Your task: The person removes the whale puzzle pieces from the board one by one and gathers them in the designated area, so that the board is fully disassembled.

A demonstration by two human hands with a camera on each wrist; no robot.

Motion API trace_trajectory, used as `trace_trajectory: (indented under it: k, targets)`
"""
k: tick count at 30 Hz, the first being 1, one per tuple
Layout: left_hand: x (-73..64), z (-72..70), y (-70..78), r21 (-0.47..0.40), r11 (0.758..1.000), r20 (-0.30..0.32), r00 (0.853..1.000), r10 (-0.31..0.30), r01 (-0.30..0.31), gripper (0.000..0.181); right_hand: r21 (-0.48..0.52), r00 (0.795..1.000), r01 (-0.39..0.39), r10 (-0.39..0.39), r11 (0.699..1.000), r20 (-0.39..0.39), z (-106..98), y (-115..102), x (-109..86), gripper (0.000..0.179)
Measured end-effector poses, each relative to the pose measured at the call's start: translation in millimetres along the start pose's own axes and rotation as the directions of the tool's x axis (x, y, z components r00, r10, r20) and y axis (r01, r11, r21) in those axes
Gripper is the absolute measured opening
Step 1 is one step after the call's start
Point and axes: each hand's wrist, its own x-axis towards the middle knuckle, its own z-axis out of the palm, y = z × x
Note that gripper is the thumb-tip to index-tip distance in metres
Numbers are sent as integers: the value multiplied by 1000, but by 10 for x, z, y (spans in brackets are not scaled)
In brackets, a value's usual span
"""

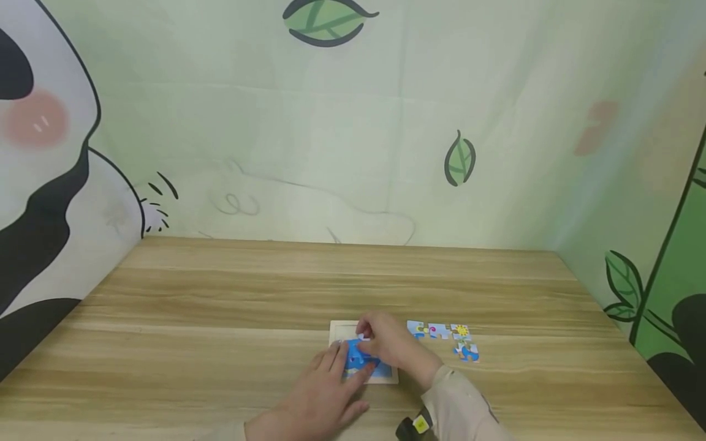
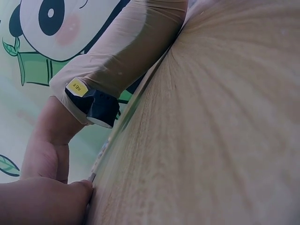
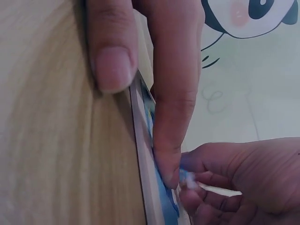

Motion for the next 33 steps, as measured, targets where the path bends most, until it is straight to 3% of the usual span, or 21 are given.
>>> trace_trajectory:
  k: [7,16,22,27,33]
  targets:
    - [-12,43,-3,34,999,-88,996,3,0,55,59,998,70,-70,996,0,-56,-41,2,10]
    - [3,24,7,-12,1000,-31,999,-9,9,57,39,997,73,-73,997,-9,-111,-26,-51,6]
    - [12,4,-2,-36,999,1,1000,-7,7,56,88,999,52,-52,995,0,-240,-14,-88,10]
    - [3,4,2,-39,999,-3,1000,-11,11,57,123,999,41,-42,992,6,-383,1,-131,11]
    - [-8,15,2,-36,999,-25,1000,-9,9,57,97,999,52,-53,994,3,-518,10,-165,12]
